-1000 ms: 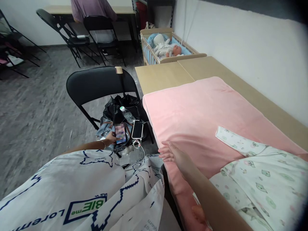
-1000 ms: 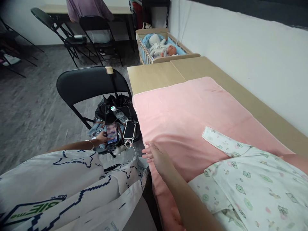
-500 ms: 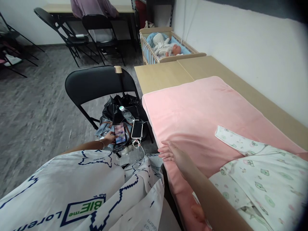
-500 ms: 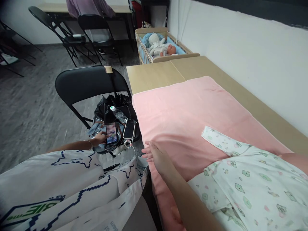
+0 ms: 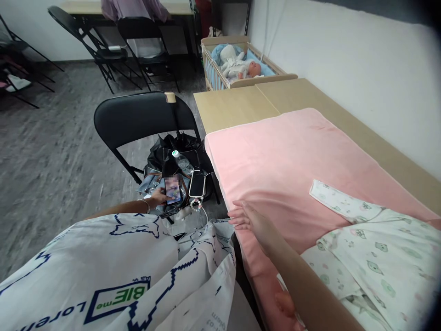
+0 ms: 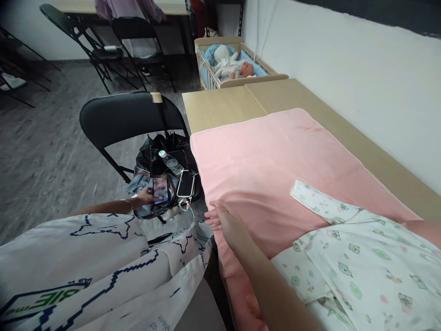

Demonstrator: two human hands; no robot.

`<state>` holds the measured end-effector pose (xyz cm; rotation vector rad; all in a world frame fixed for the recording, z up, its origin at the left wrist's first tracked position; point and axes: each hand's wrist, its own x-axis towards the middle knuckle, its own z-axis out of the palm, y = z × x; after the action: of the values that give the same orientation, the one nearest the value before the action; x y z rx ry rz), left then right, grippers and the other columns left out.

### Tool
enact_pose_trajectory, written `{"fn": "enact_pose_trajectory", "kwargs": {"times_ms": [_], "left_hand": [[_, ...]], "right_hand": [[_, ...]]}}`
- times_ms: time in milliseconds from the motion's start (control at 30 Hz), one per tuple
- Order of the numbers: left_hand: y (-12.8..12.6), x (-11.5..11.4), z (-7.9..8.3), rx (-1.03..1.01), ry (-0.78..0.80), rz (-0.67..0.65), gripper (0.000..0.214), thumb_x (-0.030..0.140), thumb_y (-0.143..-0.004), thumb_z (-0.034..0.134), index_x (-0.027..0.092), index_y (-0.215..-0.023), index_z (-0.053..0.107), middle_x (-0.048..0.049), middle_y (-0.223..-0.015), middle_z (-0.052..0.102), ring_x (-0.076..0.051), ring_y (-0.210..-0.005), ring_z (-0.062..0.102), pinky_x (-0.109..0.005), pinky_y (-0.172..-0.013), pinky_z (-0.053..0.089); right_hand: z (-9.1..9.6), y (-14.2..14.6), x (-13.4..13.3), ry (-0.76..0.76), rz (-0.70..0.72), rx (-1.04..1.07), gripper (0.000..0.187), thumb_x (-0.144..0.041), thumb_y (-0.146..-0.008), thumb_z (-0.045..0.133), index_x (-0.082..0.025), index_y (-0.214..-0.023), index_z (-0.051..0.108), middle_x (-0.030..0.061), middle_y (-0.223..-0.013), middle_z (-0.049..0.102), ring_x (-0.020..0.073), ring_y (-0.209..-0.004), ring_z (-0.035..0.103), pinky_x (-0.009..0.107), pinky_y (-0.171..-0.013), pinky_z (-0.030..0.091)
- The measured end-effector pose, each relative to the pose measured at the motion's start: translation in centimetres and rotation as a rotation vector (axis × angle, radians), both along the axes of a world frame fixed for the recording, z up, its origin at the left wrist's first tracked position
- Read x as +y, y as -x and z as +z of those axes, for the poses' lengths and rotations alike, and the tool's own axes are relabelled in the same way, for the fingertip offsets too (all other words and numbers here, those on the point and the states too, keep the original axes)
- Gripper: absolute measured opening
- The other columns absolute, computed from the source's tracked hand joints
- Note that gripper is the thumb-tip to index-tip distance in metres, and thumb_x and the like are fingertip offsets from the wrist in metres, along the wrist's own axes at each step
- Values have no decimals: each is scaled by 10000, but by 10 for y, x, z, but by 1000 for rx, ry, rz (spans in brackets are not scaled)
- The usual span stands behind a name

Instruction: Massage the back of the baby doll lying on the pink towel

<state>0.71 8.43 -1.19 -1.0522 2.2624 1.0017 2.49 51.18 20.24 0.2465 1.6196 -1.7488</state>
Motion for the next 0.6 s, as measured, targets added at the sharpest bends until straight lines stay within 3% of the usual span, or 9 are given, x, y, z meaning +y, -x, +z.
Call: {"fn": "enact_pose_trajectory", "kwargs": {"times_ms": [167,300,433,600], "left_hand": [[1,-4,-12,15,-12,70,810,280,-799,781,133,-1401,259,-36,-1057,541,-111,-824,521,-187,-644,446],[4,-7,-8,-14,-66,100,639,342,-902,660,128,-1386,302,0,-874,529,-109,-744,527,-200,-641,460],[4,-9,-6,-13,-70,133,509,440,-998,484,143,-1382,331,-9,-854,543,-111,-679,541,-233,-621,487],[5,-10,-11,3,-32,137,511,482,-994,488,138,-1355,375,-19,-873,565,-107,-670,545,-238,-614,478]], "right_hand": [[1,4,-2,-15,-1,-37,418,-396,-1000,395,-150,-1282,581,113,-1051,725,216,-893,710,336,-793,540],[1,6,-2,-23,1,-50,416,-379,-1012,365,-150,-1289,574,111,-1054,724,203,-881,710,323,-783,539],[0,5,-2,-7,0,-36,405,-400,-1001,389,-167,-1263,591,101,-1041,725,192,-865,708,314,-776,536],[0,7,-3,-15,10,-62,414,-389,-995,398,-158,-1281,588,112,-1042,726,206,-874,709,333,-789,541]]}}
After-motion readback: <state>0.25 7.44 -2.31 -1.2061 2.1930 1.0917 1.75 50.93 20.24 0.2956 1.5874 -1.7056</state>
